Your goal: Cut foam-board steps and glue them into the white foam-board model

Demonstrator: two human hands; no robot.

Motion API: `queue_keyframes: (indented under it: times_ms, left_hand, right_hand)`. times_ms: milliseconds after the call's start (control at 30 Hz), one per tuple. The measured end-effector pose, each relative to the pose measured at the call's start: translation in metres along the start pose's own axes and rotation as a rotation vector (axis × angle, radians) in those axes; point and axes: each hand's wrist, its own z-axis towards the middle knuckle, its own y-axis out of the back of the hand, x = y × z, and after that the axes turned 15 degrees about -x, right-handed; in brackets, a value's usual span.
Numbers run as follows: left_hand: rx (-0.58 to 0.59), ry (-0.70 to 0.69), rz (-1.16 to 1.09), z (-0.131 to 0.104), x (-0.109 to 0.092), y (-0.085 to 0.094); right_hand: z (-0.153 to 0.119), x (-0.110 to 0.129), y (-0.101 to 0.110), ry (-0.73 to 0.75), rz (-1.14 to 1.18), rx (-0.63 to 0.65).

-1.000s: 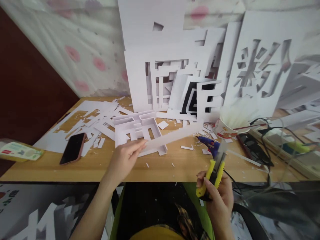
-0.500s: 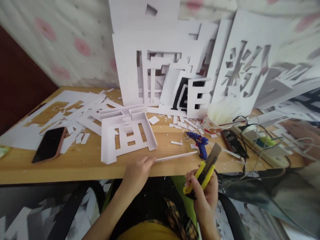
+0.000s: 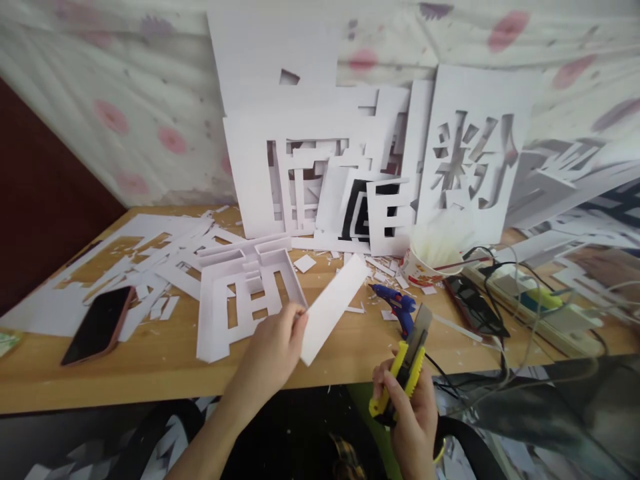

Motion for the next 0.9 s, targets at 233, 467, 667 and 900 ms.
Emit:
queue_keyframes:
  times_ms: [233,467,667,900]
  left_hand:
    - [0.034,-0.378,0.421,0.11,-0.022,-0.033]
    - [0.304,-0.463,0.636,0.206,-0.002,-0.054]
    - [0.295,-0.505,0.573,0.214,0.018,-0.057]
    - [0.127,-0.461,0.314,0.194,0.009,0.009]
  right_hand:
    - [0.003,-0.005,0.014,-0.065,-0.099,-0.041]
    - [0.003,0.005,0.015,-0.167,-0.147,-0.071]
    - [0.01,-0.002,0.017,-0.156,-0.177,-0.039]
    - [0.016,-0.031,-0.005,-0.121,-0.066,0.106]
